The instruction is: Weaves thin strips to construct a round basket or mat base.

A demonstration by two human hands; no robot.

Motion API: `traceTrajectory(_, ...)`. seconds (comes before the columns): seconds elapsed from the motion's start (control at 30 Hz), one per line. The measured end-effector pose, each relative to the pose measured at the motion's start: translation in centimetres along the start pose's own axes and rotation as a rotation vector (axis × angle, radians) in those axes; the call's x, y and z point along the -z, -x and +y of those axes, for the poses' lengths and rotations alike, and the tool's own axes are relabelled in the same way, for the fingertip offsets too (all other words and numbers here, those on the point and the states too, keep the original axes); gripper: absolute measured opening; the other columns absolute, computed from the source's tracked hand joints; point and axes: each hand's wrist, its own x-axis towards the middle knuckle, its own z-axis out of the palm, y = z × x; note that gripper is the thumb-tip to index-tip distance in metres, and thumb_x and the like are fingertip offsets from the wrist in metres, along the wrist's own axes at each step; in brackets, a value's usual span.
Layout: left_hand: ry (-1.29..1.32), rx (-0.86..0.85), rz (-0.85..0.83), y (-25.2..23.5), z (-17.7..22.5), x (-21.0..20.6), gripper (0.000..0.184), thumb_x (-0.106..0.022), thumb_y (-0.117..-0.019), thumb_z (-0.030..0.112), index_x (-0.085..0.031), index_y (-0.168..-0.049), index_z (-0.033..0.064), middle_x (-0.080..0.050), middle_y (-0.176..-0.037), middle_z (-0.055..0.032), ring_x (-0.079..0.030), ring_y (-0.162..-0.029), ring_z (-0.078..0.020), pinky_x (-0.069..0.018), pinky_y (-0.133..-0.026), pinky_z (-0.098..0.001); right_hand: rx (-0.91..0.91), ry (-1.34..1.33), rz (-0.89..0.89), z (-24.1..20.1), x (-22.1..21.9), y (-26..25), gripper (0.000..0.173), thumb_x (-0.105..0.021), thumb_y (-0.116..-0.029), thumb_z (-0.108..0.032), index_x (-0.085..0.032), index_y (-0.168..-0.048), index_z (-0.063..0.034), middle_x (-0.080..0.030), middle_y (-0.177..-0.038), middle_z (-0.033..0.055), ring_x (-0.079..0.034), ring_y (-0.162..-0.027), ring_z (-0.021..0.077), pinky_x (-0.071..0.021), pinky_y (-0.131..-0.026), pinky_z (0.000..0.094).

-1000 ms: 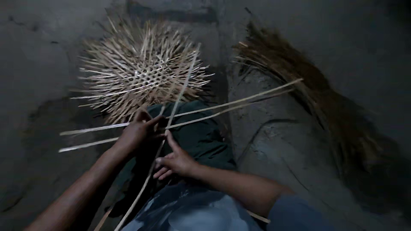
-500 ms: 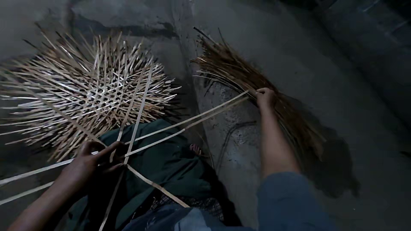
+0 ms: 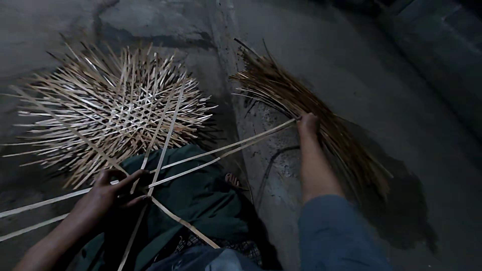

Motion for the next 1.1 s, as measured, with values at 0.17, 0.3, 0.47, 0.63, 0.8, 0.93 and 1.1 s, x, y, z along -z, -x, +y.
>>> traceTrajectory(0.17,0.004,0.005,0.004,0.2,-0.2,0.1,0.067,-0.087,-0.0823,0.034,-0.058,-0.143,0.0358,-0.054,-0.128,-0.0211,-0.064,-0.095,-0.0361,-0.0558,-0.069,-0.055,0.001,-0.147,-0.003,0.4,1.4,0.0,0.027,-0.058,-0.1024,-0.015,-0.07,-0.121,-0.0001,-0.064,-0.13,0.0281,-0.059,-0.125,0.046,-0.0456,-0.103,0.0656)
traceTrajectory(0.3,0.024,0.019,-0.012,0.2,-0.3,0.2,0.066,-0.085,-0.0843,0.037,-0.057,-0.144,0.0364,-0.052,-0.132,-0.0221,-0.065,-0.092,-0.0345,-0.0563,-0.068,-0.0544,0.276,-0.408,-0.115,0.5,4.4,-0.3,0.03,-0.055,-0.1067,-0.018,-0.062,-0.13,0.0001,-0.064,-0.128,0.0245,-0.063,-0.12,0.0375,-0.0484,-0.105,0.0567)
traceTrajectory(0.47,0.037,0.063,-0.079,-0.1,0.2,0.8,0.062,-0.08,-0.0887,0.04,-0.056,-0.145,0.0362,-0.052,-0.134,-0.0232,-0.065,-0.098,-0.0372,-0.0563,-0.078,-0.0569,0.641,-0.571,0.339,-5.1,13.2,4.8,0.037,-0.047,-0.1087,-0.021,-0.056,-0.134,0.0046,-0.065,-0.127,0.0219,-0.066,-0.111,0.0235,-0.0543,-0.096,0.0383)
traceTrajectory(0.63,0.069,0.11,-0.081,0.3,0.3,1.0,0.061,-0.081,-0.0877,0.043,-0.057,-0.144,0.0372,-0.054,-0.135,-0.0197,-0.064,-0.108,-0.0357,-0.0575,-0.084,-0.0547,0.821,-0.917,0.448,-12.9,17.9,9.9,0.043,-0.05,-0.109,-0.03,-0.05,-0.138,0.001,-0.063,-0.115,0.0035,-0.064,-0.092,0.005,-0.0572,-0.076,0.0241)
traceTrajectory(0.8,0.087,0.088,-0.064,0.4,-0.1,0.7,0.06,-0.08,-0.0877,0.043,-0.057,-0.143,0.0377,-0.053,-0.136,-0.0207,-0.064,-0.107,-0.0349,-0.0567,-0.086,-0.0541,0.53,-1.014,-0.222,-21.5,6.9,15.0,0.043,-0.053,-0.1049,-0.012,-0.046,-0.146,-0.0016,-0.064,-0.119,0.0126,-0.066,-0.087,0.0129,-0.0582,-0.073,0.0307)
traceTrajectory(0.93,0.085,0.091,-0.074,0.7,0.0,0.7,0.061,-0.08,-0.0878,0.044,-0.056,-0.144,0.0397,-0.052,-0.138,-0.0195,-0.064,-0.109,-0.0346,-0.0563,-0.087,-0.0545,0.177,-1.105,-0.656,-26.0,-1.9,18.4,0.043,-0.057,-0.103,-0.007,-0.047,-0.145,-0.0061,-0.065,-0.113,0.009,-0.066,-0.085,0.0124,-0.0566,-0.076,0.029)
traceTrajectory(1.1,0.089,0.08,-0.065,1.1,-0.2,0.6,0.059,-0.078,-0.0889,0.046,-0.055,-0.144,0.0405,-0.051,-0.139,-0.019,-0.064,-0.11,-0.0337,-0.0564,-0.086,-0.0533,0.219,-1.133,-0.9,-29.6,-2.4,20.6,0.042,-0.055,-0.1047,-0.007,-0.044,-0.146,-0.0094,-0.067,-0.111,0.0083,-0.068,-0.086,0.0121,-0.0573,-0.079,0.0291)
